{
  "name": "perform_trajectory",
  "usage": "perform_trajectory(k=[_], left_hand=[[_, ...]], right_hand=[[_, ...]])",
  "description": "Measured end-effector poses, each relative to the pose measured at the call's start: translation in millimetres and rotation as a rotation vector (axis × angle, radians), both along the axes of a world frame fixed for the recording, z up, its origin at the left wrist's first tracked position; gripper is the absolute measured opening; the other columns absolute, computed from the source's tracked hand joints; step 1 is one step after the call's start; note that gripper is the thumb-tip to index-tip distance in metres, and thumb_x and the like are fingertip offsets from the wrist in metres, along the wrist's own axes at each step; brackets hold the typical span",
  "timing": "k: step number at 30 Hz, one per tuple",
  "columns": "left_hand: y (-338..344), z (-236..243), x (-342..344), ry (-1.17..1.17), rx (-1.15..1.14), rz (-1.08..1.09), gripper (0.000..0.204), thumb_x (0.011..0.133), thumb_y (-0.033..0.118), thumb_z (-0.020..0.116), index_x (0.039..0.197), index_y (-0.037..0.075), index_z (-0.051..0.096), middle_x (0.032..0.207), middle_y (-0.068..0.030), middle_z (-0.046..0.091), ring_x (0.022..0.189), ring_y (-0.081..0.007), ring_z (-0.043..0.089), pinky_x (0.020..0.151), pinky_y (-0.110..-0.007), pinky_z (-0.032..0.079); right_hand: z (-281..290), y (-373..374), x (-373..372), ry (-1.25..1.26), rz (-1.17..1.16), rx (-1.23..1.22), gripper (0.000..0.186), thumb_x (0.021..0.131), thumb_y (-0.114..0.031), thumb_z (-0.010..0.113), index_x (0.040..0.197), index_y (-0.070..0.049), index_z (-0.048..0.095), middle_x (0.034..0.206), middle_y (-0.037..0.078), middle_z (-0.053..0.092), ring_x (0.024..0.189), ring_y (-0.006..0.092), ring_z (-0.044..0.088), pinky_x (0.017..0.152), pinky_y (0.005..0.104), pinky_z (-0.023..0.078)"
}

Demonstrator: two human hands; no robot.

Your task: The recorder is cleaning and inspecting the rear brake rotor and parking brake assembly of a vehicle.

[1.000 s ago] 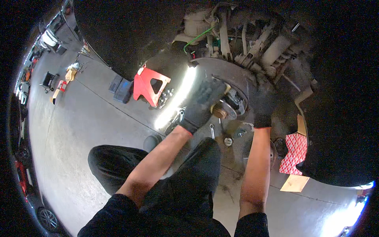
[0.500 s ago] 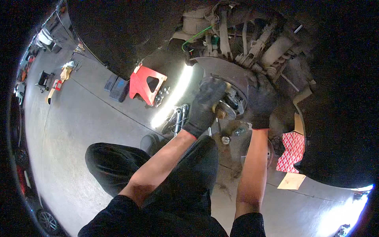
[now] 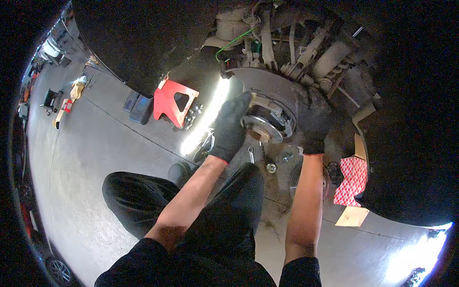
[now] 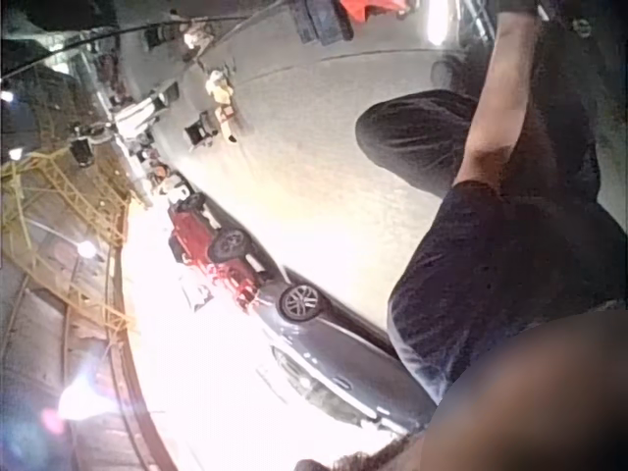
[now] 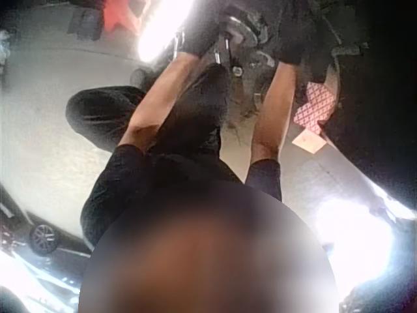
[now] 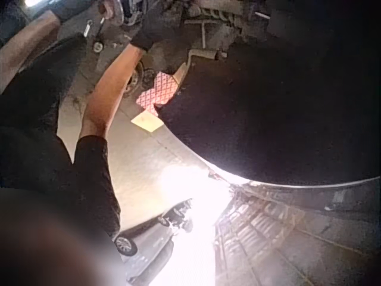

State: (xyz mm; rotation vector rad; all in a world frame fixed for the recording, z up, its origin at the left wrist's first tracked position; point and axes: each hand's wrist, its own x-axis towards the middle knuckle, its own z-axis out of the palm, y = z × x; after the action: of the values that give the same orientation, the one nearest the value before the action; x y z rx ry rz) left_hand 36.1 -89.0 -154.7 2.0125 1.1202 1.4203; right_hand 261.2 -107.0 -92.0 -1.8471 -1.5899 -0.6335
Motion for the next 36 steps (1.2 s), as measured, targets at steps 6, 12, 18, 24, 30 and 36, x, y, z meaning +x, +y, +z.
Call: perform_trajectory(k=[6,12,18,24,30,36], left_hand=[[1.2,-13.2,-0.8,0.051,0.194,0.016,0.065,0.077,-0.005,0.065,0.14,0.008,0.059,0.142,-0.0191,0.059,0.128,-0.0397,0.057,0.109,-0.047,0.046],[-12.3,7.9,23.1,0.171,0.376,-0.033,0.066,0.072,-0.001,0.071,0.137,0.006,0.061,0.136,-0.0178,0.063,0.124,-0.0404,0.06,0.11,-0.047,0.047],[-4.9,40.8,-11.3,-0.573,-0.296,-0.369,0.04,0.086,0.001,0.07,0.126,0.002,0.065,0.117,-0.0108,0.071,0.11,-0.0263,0.068,0.095,-0.042,0.057],[-19.2,61.2,-51.8,-0.582,-0.56,-0.501,0.025,0.091,0.004,0.074,0.115,0.001,0.068,0.106,-0.0049,0.072,0.095,-0.0122,0.067,0.082,-0.03,0.058],[-36.5,70.6,-64.9,-0.543,-0.556,-0.529,0.032,0.093,0.02,0.076,0.115,-0.001,0.068,0.102,-0.0059,0.073,0.09,-0.0103,0.064,0.08,-0.029,0.054],[-46.8,61.2,-71.1,-0.683,-0.669,-0.591,0.061,0.104,0.053,0.053,0.129,-0.002,0.063,0.123,-0.0146,0.069,0.108,-0.0207,0.067,0.095,-0.038,0.054]], right_hand=[[3.5,-3.2,-5.9,0.003,0.043,0.017,0.038,0.098,-0.034,0.064,0.12,-0.004,0.071,0.115,0.021,0.072,0.109,0.0403,0.067,0.098,0.0436,0.052],[-10.1,2.7,4.8,0.156,0.203,0.091,0.039,0.097,-0.036,0.065,0.122,-0.006,0.071,0.122,0.016,0.072,0.113,0.0368,0.067,0.098,0.0443,0.051],[-11.4,3.1,7.6,-0.122,0.05,0.021,0.038,0.1,-0.036,0.062,0.125,-0.007,0.07,0.126,0.014,0.071,0.116,0.034,0.067,0.099,0.0433,0.051],[33.2,-16.1,-25.8,0.318,0.17,-0.057,0.03,0.1,-0.026,0.062,0.124,-0.01,0.071,0.118,0.013,0.073,0.11,0.031,0.069,0.096,0.0402,0.053],[44.3,-89.7,-75.3,0.338,0.415,0.187,0.018,0.095,-0.019,0.069,0.105,-0.004,0.072,0.102,0.012,0.073,0.092,0.026,0.069,0.086,0.038,0.053],[31.7,-104.9,-106.7,1.078,0.429,-0.227,0.017,0.091,-0.01,0.072,0.105,-0.001,0.071,0.089,0.001,0.07,0.078,0.0073,0.061,0.071,0.0264,0.049]])
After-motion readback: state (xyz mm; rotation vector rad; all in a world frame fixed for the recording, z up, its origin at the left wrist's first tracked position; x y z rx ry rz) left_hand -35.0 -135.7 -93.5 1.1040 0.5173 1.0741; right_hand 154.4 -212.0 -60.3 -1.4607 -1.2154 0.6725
